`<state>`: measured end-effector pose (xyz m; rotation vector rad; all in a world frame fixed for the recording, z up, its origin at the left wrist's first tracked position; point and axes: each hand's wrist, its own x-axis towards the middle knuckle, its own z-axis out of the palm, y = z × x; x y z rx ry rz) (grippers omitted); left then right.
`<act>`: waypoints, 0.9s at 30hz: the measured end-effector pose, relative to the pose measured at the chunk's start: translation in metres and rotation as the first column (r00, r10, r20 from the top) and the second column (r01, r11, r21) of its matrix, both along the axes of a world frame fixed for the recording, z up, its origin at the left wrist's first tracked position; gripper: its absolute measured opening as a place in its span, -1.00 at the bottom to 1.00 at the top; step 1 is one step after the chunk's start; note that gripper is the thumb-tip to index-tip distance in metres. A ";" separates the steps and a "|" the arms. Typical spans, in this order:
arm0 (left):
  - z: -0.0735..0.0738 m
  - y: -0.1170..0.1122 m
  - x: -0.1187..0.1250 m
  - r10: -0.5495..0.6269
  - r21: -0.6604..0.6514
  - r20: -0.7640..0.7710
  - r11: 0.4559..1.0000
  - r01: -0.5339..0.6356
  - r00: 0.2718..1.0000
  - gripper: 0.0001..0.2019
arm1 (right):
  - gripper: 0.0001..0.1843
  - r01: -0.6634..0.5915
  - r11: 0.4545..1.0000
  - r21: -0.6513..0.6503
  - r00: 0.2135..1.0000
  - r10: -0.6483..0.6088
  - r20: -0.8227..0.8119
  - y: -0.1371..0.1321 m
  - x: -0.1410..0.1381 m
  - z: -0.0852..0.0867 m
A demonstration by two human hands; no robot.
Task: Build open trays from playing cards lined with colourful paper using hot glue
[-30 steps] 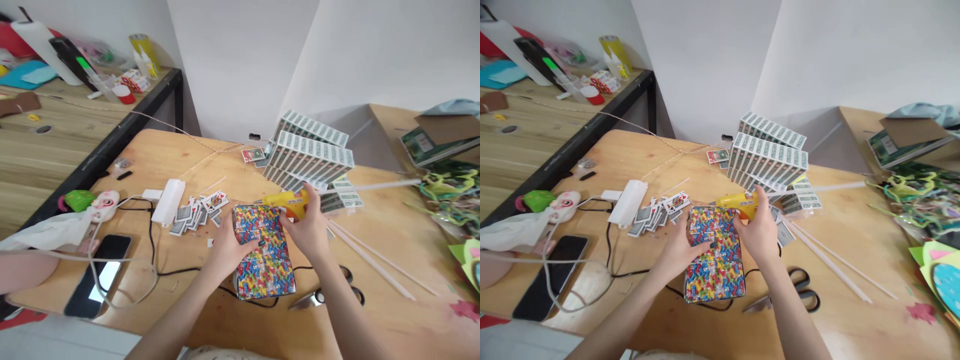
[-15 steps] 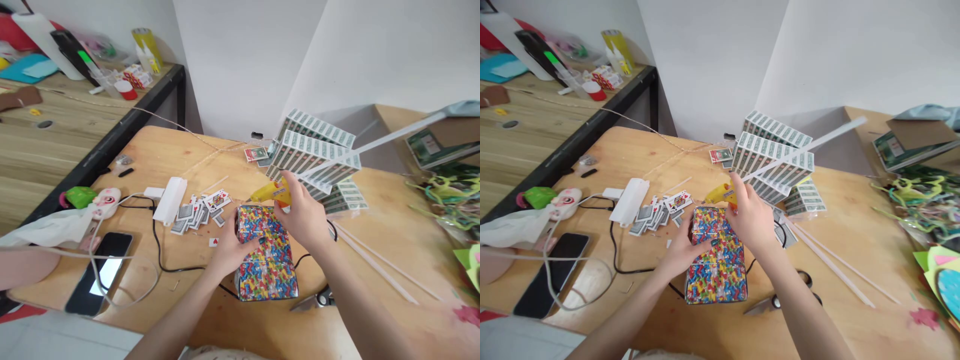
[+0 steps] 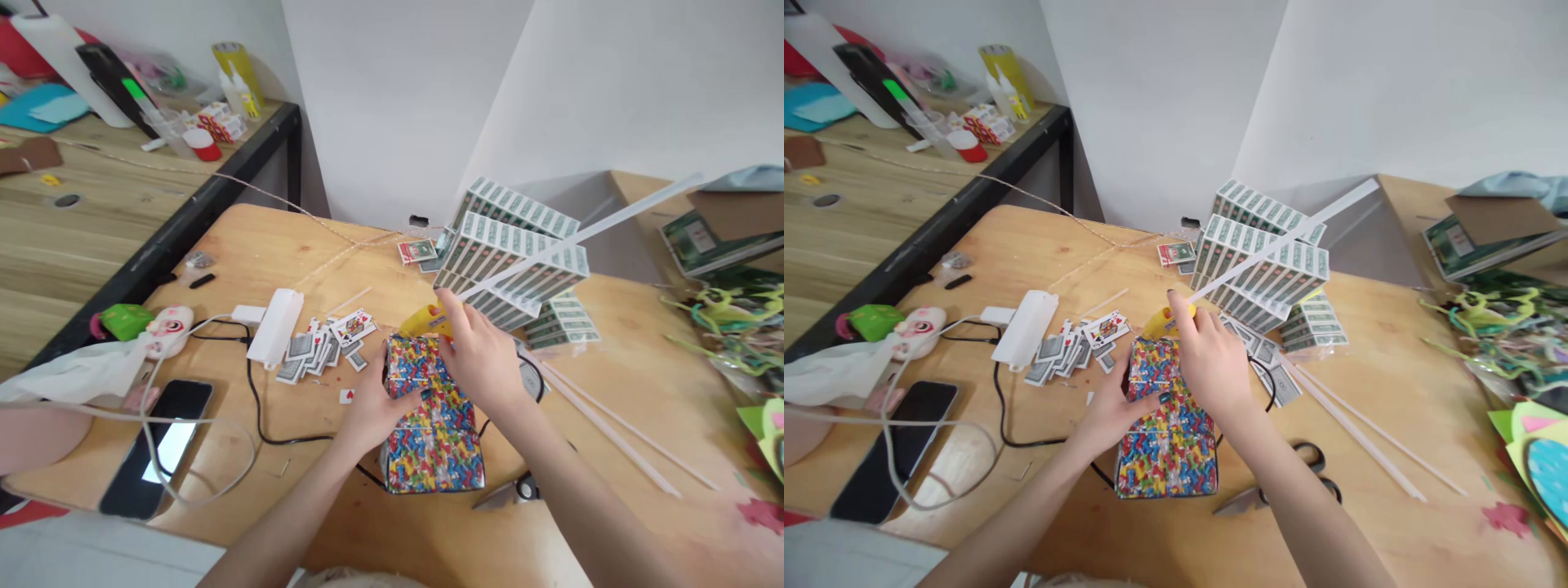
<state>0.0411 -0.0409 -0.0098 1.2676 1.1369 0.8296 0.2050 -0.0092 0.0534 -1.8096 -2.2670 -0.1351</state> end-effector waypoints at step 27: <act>-0.017 -0.001 0.000 0.047 -0.050 0.045 0.998 -0.044 0.998 -0.06 | -0.31 0.076 0.990 -0.123 0.961 -0.105 -0.255 -0.005 0.016 -0.019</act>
